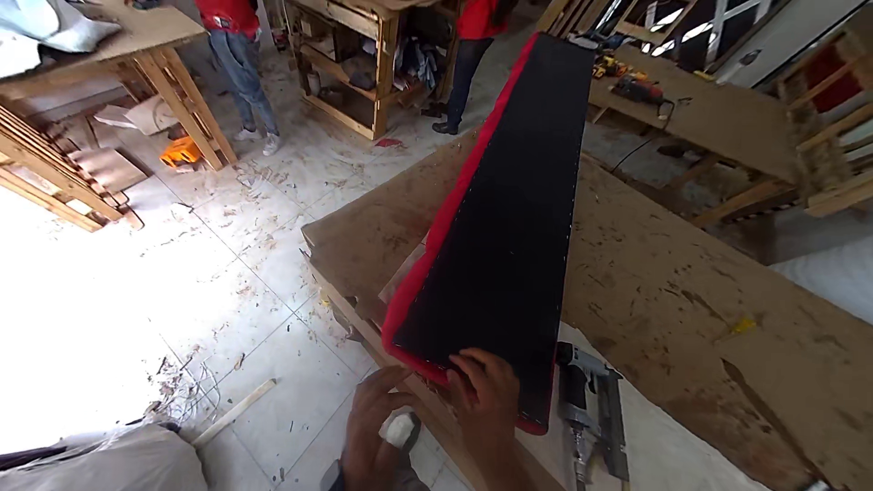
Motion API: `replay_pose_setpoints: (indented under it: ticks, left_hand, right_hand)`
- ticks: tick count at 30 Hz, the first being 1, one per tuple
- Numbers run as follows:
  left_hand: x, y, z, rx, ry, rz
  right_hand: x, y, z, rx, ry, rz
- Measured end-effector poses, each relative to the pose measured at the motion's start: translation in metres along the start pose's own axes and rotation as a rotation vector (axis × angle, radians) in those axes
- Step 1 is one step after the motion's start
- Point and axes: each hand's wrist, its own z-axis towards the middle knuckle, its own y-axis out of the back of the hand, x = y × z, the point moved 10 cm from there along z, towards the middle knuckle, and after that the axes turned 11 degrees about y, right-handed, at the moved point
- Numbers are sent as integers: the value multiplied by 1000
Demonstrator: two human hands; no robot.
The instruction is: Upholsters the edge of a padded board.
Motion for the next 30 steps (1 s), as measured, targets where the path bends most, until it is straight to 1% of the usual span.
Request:
replay_pose_setpoints:
  ticks: [2,4,8,10,12,13,15,17,20,23,26,28,30]
  left_hand:
    - [-1,-9,17,-22,-96,102]
    - [-4,-22,47,20,-184,229]
    - [-6,-48,85,263,-353,407]
    - [-3,-57,92,318,-422,442]
    - [1,-61,91,266,-443,436]
    - [3,-58,91,217,-426,388]
    - [9,-50,91,116,-356,276]
    - [15,-46,88,46,-290,237]
    - [17,-47,82,36,-304,264]
    - [17,-47,83,106,-345,321]
    - [20,-49,80,151,-373,336]
    - [25,-47,76,124,-380,304]
    - [31,-44,69,55,-394,281]
  right_hand:
    - [3,-2,3,-17,20,-38]
    - [4,-4,6,-43,41,-44]
    - [2,-3,3,-50,69,-28]
    - [1,-4,4,-70,83,-8]
    - [0,-5,2,-90,85,4]
    - [1,-5,0,-99,85,11]
    - [1,-7,-1,-114,79,33]
    - [2,-8,-2,-123,65,57]
    - [-3,-7,-1,-104,30,120]
    - [-10,-11,5,-52,-23,183]
    - [-12,-14,1,-18,-15,201]
    - [-9,-14,-1,-20,-1,220]
    - [-6,-15,-2,-7,9,242]
